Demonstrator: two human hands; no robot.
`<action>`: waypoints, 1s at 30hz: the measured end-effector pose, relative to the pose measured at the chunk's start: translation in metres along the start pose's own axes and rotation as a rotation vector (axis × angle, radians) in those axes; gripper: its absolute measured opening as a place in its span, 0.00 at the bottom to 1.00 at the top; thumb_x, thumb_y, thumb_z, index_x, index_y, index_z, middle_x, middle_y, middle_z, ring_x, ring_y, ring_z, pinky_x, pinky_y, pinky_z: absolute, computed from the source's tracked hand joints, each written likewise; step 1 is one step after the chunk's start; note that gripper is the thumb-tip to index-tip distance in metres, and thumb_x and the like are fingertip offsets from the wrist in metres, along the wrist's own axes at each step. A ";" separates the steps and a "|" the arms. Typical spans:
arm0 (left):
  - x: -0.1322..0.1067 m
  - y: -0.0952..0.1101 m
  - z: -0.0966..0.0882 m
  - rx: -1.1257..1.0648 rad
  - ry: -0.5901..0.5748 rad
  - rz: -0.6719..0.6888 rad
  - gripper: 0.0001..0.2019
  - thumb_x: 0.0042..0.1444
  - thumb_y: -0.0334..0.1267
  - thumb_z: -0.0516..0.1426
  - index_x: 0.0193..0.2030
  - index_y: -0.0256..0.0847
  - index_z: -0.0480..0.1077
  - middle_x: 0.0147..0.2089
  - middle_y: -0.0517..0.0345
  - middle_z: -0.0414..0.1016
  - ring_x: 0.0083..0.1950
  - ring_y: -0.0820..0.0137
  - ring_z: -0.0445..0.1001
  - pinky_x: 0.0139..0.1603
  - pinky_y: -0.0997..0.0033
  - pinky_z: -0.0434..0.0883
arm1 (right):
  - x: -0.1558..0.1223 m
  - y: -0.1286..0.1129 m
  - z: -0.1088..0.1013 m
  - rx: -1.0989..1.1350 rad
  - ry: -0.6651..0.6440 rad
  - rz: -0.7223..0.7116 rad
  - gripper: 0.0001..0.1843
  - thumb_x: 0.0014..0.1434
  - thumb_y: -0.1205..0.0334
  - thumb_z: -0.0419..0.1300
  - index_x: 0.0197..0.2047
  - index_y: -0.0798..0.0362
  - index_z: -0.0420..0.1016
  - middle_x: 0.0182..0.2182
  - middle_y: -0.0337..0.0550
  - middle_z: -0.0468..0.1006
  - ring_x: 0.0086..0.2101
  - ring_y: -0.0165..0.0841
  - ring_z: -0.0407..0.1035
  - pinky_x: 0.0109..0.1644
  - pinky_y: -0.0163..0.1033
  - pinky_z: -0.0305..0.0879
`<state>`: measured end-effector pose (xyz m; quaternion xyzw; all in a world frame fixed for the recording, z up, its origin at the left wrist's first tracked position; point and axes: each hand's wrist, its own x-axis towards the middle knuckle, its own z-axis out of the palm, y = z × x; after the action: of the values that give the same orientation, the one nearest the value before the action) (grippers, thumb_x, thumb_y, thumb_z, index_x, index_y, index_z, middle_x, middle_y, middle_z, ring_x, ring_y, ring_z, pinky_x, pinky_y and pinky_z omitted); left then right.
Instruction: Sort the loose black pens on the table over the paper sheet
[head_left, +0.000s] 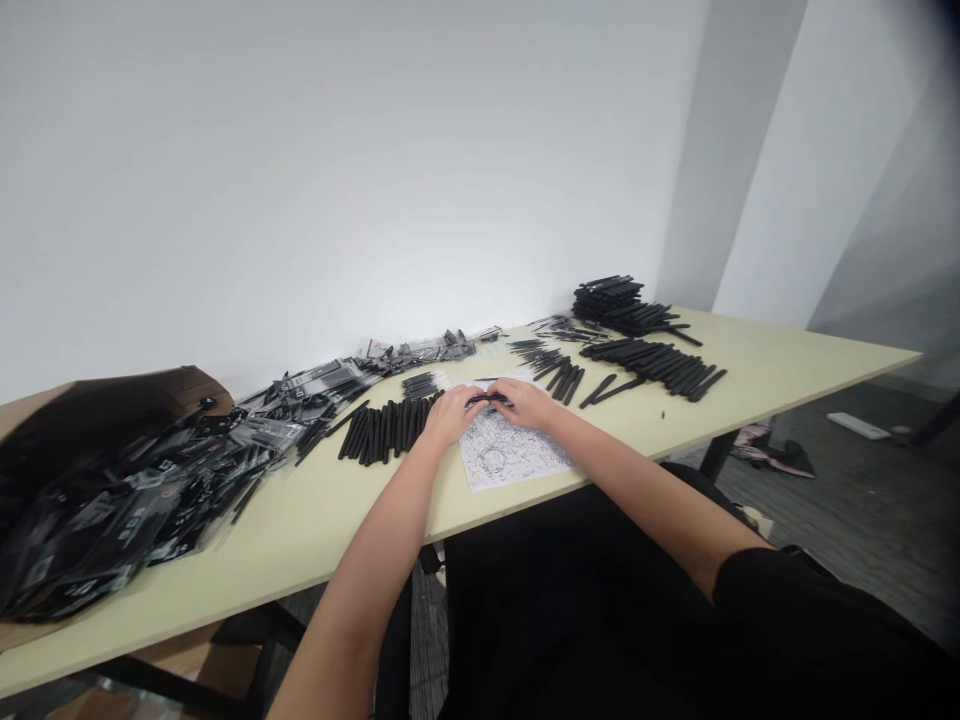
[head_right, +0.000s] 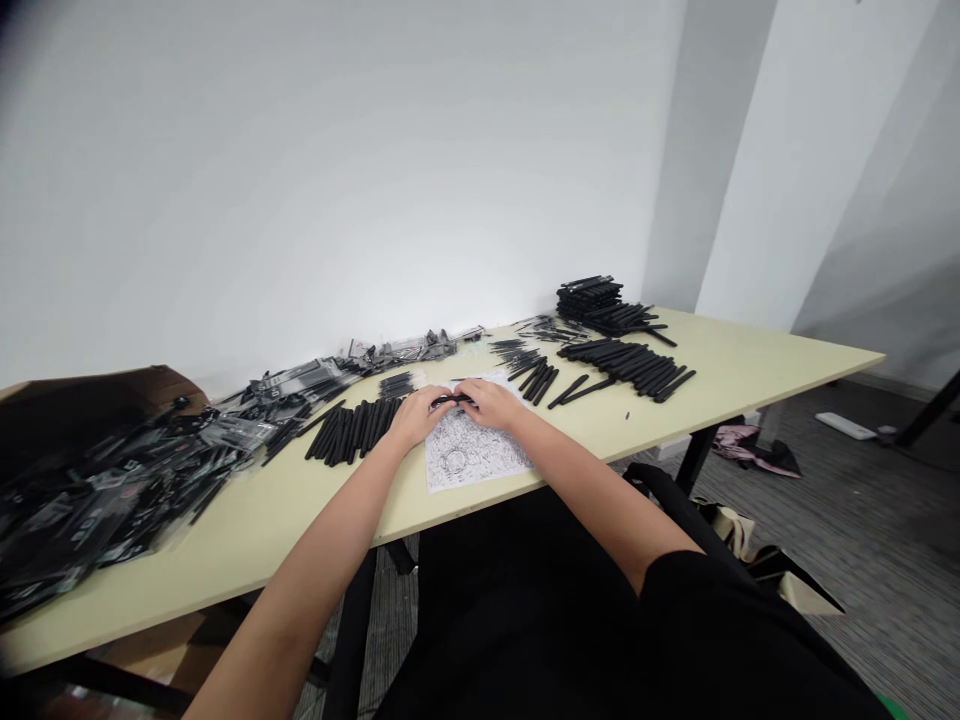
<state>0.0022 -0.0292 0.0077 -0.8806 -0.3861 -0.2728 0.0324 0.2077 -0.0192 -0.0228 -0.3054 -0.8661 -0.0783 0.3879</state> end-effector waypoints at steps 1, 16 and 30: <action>0.000 0.000 0.000 0.005 -0.004 -0.003 0.16 0.64 0.48 0.50 0.51 0.45 0.71 0.48 0.54 0.75 0.50 0.65 0.73 0.51 0.67 0.69 | 0.000 0.000 -0.001 0.008 0.006 -0.011 0.12 0.60 0.67 0.53 0.48 0.53 0.69 0.42 0.50 0.76 0.42 0.38 0.71 0.47 0.44 0.69; 0.002 0.005 0.000 0.340 -0.118 -0.084 0.15 0.67 0.46 0.46 0.46 0.40 0.68 0.45 0.47 0.76 0.49 0.59 0.72 0.51 0.61 0.62 | 0.002 0.000 -0.001 -0.067 0.026 -0.054 0.12 0.65 0.65 0.50 0.47 0.53 0.72 0.41 0.50 0.77 0.41 0.38 0.71 0.45 0.43 0.69; 0.004 0.004 0.009 0.462 -0.144 -0.042 0.16 0.66 0.48 0.47 0.49 0.38 0.65 0.44 0.42 0.78 0.48 0.57 0.75 0.57 0.54 0.54 | 0.004 0.001 0.001 -0.071 -0.001 -0.061 0.15 0.66 0.63 0.48 0.51 0.52 0.73 0.41 0.51 0.79 0.42 0.39 0.72 0.47 0.47 0.69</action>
<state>0.0115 -0.0275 0.0025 -0.8588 -0.4577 -0.1142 0.1996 0.2057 -0.0168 -0.0208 -0.2924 -0.8719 -0.1205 0.3738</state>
